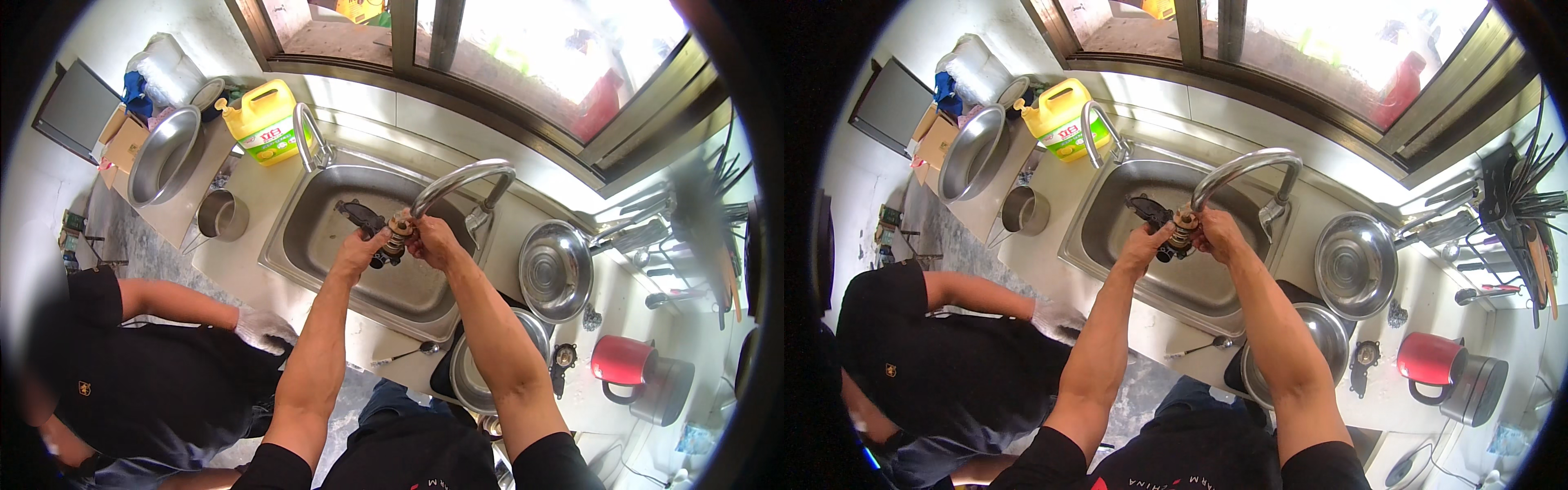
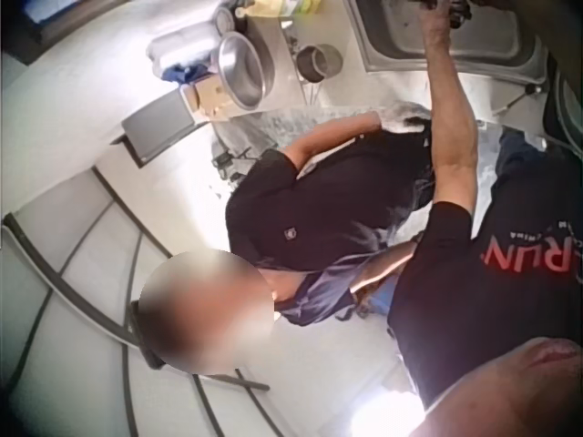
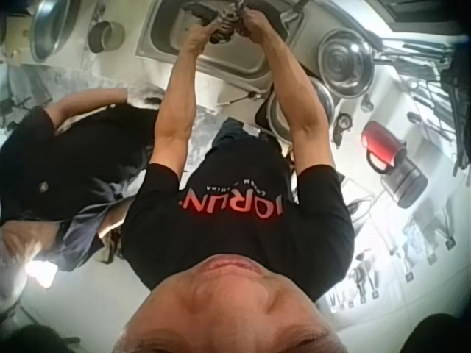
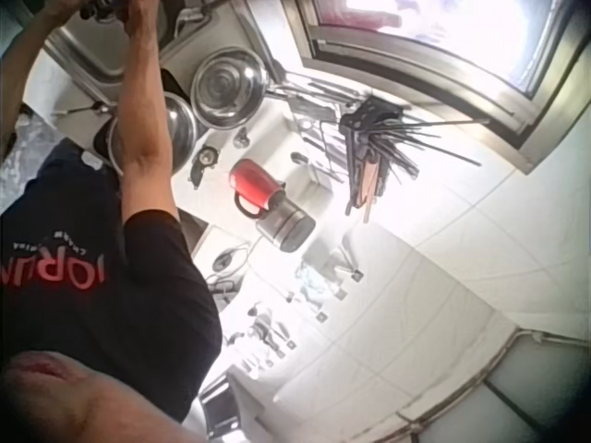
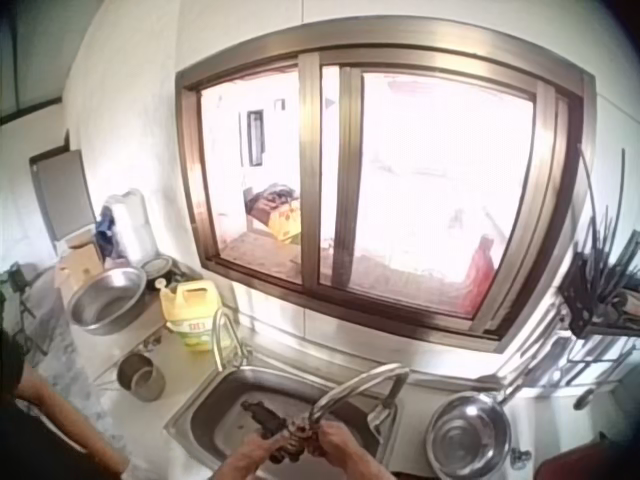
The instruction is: The person cleans a small mechanical component by hand under running water in a kitchen sink, repeatedly scrubbing and rinsing it. The person also handles a metal bowl and places the cleaned part into it.
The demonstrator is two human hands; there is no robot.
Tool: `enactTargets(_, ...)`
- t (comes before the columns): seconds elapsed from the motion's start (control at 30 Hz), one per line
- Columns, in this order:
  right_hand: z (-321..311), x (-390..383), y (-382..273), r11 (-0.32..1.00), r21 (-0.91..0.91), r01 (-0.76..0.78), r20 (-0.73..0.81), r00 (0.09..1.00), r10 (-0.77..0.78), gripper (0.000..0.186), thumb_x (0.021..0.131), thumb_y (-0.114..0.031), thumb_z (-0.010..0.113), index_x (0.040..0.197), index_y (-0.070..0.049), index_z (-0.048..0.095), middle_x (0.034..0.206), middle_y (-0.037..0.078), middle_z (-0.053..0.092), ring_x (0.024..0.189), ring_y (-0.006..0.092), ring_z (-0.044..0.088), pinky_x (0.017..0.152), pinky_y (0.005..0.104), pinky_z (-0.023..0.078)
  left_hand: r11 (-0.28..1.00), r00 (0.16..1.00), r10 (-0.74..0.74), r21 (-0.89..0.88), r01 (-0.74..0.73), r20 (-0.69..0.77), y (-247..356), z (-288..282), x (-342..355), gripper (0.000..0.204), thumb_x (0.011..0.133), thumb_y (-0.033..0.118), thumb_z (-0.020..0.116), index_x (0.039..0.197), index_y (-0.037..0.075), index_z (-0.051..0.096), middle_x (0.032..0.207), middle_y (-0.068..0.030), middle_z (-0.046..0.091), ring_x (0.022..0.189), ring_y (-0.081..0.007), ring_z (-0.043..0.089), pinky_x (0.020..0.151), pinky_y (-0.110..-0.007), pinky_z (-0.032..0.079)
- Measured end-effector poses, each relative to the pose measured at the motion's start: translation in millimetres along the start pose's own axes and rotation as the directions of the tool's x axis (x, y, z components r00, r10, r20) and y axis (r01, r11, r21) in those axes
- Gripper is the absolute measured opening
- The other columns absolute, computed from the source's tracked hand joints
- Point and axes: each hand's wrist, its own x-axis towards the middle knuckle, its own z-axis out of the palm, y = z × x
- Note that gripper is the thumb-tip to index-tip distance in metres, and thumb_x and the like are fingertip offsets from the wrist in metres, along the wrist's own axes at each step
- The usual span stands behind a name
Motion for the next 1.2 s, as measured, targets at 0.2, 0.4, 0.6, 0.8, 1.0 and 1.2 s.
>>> enactTargets(0.2,3,-9,-5,1.0,0.002,0.008,0.0,1.0,-0.008,0.046,0.089,-0.054,0.066,0.081,-0.009,0.061,0.066,0.002,0.053,0.051,0.0122,0.05,0.046,0.026,0.036,1.0,1.0,0.003,0.027,-0.003,-0.023,3,1,-4,0.053,0.081,0.043,0.08,0.109,0.001,0.066,0.097,-0.0043,0.067,0.084,-0.0123,0.06,0.073,-0.028,0.048)
enactTargets(0.4,-2,-3,3,0.999,-0.034,-0.001,-0.001,1.0,0.001,0.053,0.092,-0.059,0.058,0.093,-0.007,0.067,0.07,0.003,0.058,0.056,0.012,0.055,0.047,0.0242,0.041,1.0,1.0,0.004,-0.011,-0.004,-0.005,-2,0,-1,0.052,0.082,0.042,0.079,0.11,0.0,0.065,0.097,-0.0052,0.067,0.084,-0.013,0.06,0.071,-0.028,0.049)
enactTargets(0.6,1,-7,-2,0.992,0.04,-0.123,0.002,0.992,0.123,0.052,0.094,-0.059,0.053,0.103,-0.009,0.062,0.075,0.004,0.058,0.058,0.0135,0.056,0.052,0.0257,0.044,0.996,0.998,0.054,-0.065,-0.053,0.024,-8,-3,4,0.051,0.083,0.042,0.078,0.11,0.0,0.064,0.097,-0.0059,0.066,0.082,-0.0128,0.06,0.07,-0.028,0.049)
enactTargets(0.8,-2,-4,10,0.986,0.099,-0.136,0.033,0.99,0.134,0.041,0.095,-0.053,0.055,0.104,-0.013,0.063,0.075,0.002,0.057,0.058,0.0121,0.055,0.052,0.024,0.042,0.997,0.996,-0.014,-0.068,0.02,0.083,-2,-4,0,0.05,0.089,0.035,0.074,0.12,-0.002,0.06,0.106,-0.0065,0.066,0.094,-0.013,0.059,0.081,-0.028,0.047)
enactTargets(1.0,6,-9,12,0.987,0.144,-0.072,0.056,0.996,0.064,0.035,0.092,-0.046,0.061,0.093,-0.011,0.06,0.072,0.001,0.056,0.054,0.0103,0.052,0.049,0.0241,0.04,0.996,0.999,0.019,-0.082,-0.016,0.035,-14,-10,2,0.048,0.082,0.041,0.079,0.105,0.001,0.066,0.089,-0.0032,0.066,0.073,-0.0107,0.058,0.061,-0.027,0.046)
enactTargets(1.2,9,-10,12,0.992,0.099,-0.083,0.026,0.996,0.081,0.038,0.088,-0.048,0.066,0.084,-0.011,0.057,0.066,0.0,0.055,0.052,0.01,0.05,0.048,0.0236,0.039,0.995,0.999,-0.018,-0.099,0.021,0.028,-5,-7,-9,0.044,0.083,0.037,0.079,0.104,0.0,0.066,0.088,-0.0035,0.066,0.072,-0.0111,0.058,0.06,-0.027,0.045)
